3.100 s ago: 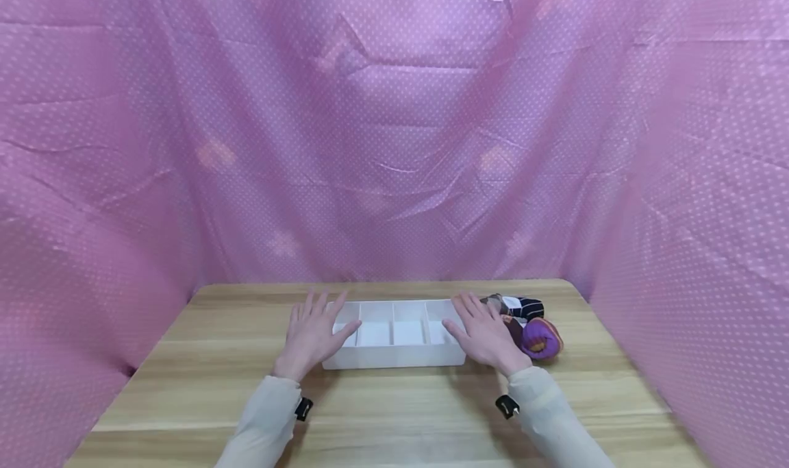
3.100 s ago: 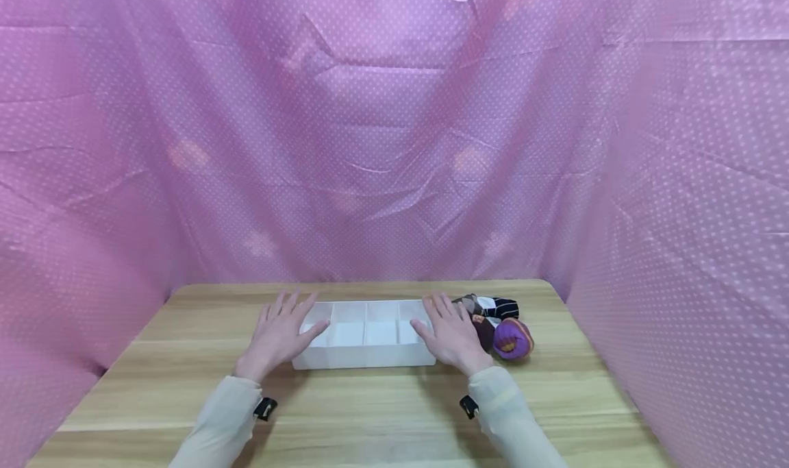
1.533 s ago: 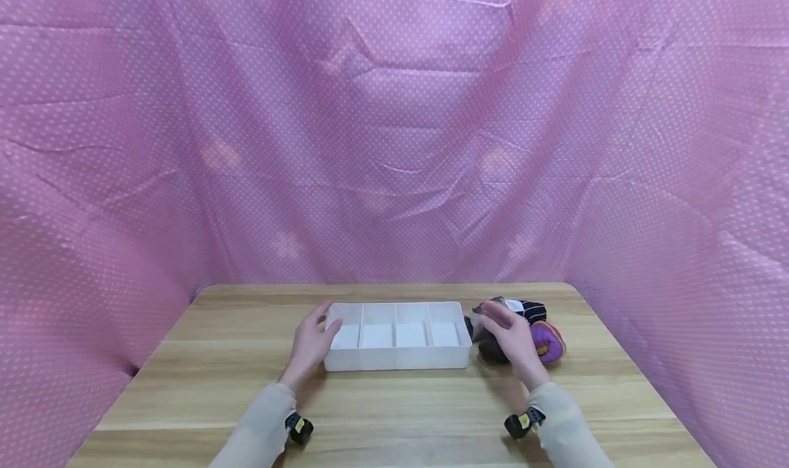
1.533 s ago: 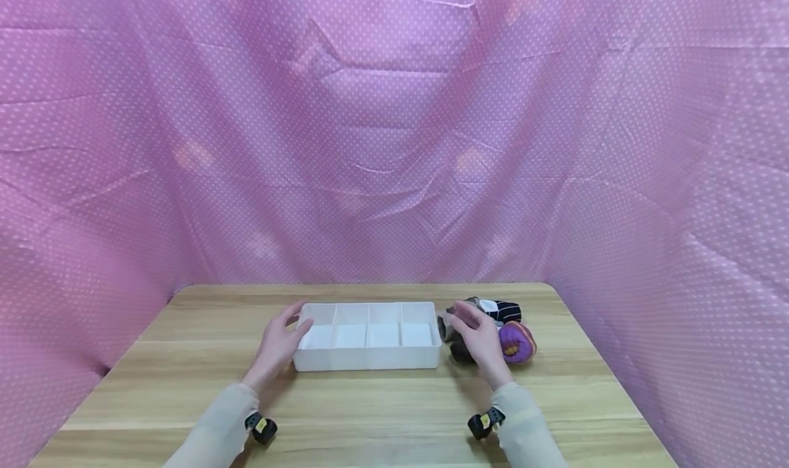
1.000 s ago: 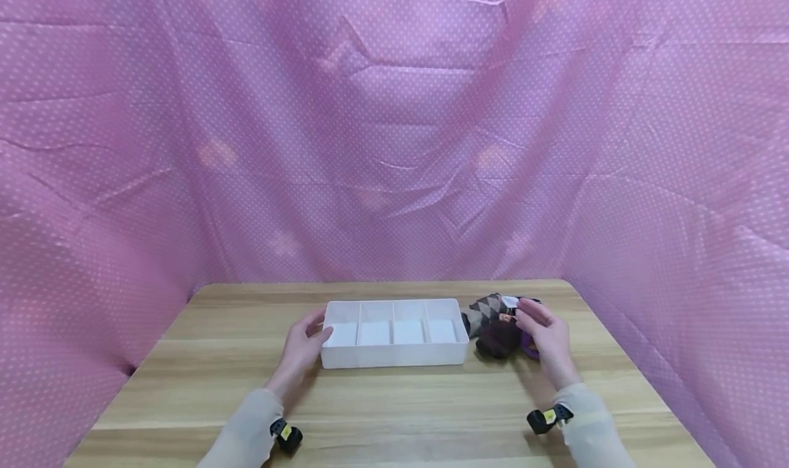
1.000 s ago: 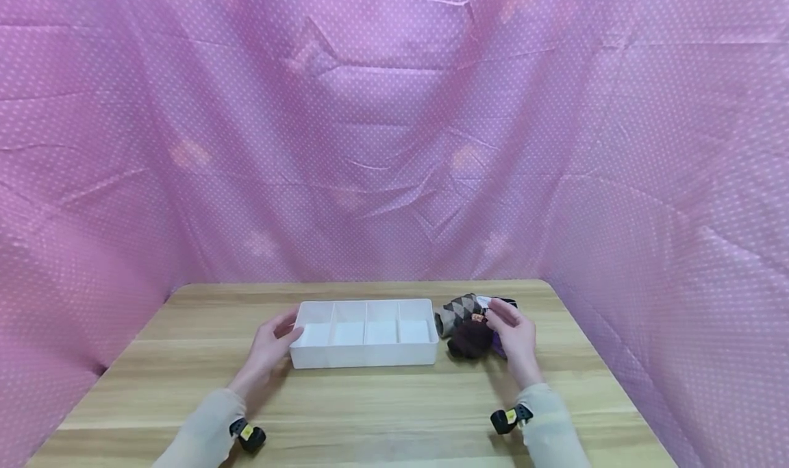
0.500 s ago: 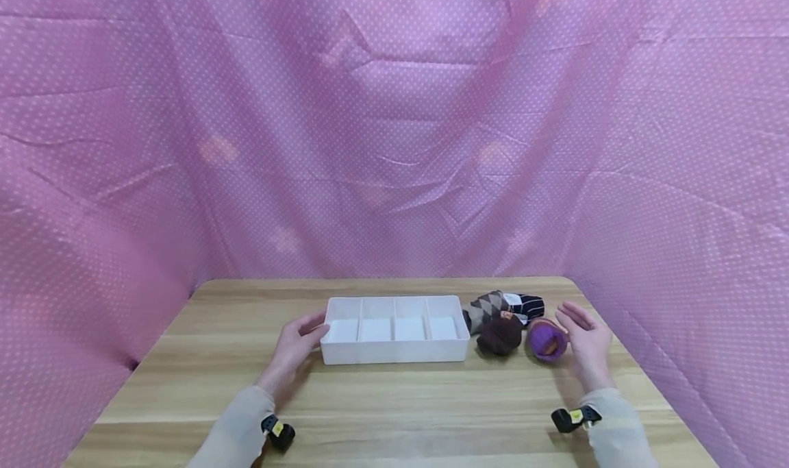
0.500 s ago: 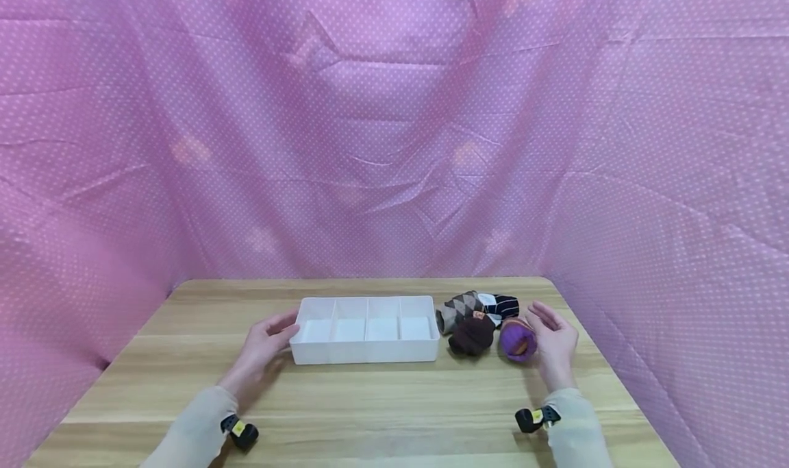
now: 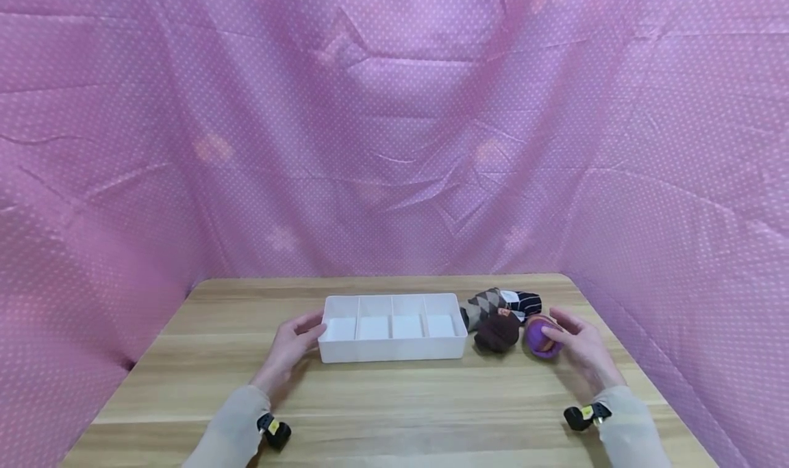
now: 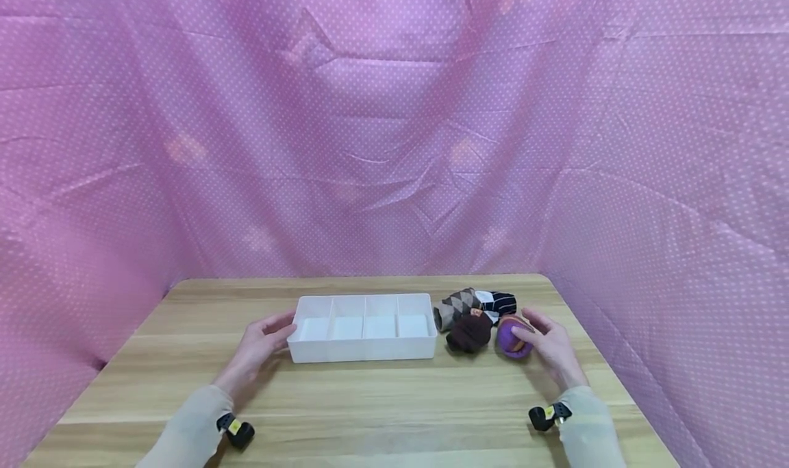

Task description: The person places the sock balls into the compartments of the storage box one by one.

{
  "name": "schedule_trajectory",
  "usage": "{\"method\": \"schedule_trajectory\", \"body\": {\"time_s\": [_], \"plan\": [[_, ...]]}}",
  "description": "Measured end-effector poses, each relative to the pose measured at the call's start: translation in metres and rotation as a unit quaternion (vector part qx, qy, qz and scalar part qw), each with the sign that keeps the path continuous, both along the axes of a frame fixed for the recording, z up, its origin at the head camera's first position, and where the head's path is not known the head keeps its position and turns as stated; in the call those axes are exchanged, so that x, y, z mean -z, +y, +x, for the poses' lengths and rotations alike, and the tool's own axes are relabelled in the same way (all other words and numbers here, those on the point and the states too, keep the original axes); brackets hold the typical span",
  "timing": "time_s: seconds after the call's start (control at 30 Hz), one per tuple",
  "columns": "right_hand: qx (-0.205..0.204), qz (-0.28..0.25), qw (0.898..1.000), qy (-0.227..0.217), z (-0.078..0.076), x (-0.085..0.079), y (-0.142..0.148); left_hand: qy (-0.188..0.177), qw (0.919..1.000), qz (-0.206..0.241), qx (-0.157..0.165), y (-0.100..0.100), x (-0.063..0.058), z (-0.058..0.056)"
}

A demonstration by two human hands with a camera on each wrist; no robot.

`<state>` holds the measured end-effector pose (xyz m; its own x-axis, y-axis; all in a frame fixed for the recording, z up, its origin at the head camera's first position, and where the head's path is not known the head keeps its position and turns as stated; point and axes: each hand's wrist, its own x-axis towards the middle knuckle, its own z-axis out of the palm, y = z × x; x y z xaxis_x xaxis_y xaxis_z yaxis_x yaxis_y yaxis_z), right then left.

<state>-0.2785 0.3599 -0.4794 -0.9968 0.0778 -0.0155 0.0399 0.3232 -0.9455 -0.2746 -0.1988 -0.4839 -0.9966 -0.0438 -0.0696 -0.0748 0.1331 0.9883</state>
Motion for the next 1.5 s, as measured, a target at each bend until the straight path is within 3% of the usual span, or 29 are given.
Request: {"method": "schedule_trajectory", "body": {"time_s": [0.13, 0.3, 0.53, 1.0, 1.23, 1.5], "plan": [[-0.046, 0.027, 0.999, -0.007, -0.004, 0.006, 0.006, 0.0, 1.0, 0.0, -0.001, 0.0, 0.002, -0.001], [-0.103, 0.053, 0.993, 0.024, -0.007, 0.007, 0.015, 0.006, 0.9999, 0.01, -0.001, 0.0, 0.005, -0.001], [-0.166, 0.048, 0.984, 0.031, -0.01, 0.011, 0.021, 0.006, 0.9998, 0.018, 0.001, -0.002, 0.008, -0.001], [-0.169, 0.055, 0.984, 0.02, -0.017, 0.016, 0.025, 0.018, 0.9998, -0.011, 0.008, -0.005, 0.007, -0.002], [-0.126, 0.027, 0.992, 0.008, -0.017, 0.019, 0.022, 0.019, 0.9987, -0.047, -0.001, -0.007, 0.006, -0.004], [-0.132, 0.003, 0.991, 0.03, -0.013, 0.018, 0.024, 0.023, 0.9984, -0.051, -0.006, -0.007, 0.007, -0.001]]}}
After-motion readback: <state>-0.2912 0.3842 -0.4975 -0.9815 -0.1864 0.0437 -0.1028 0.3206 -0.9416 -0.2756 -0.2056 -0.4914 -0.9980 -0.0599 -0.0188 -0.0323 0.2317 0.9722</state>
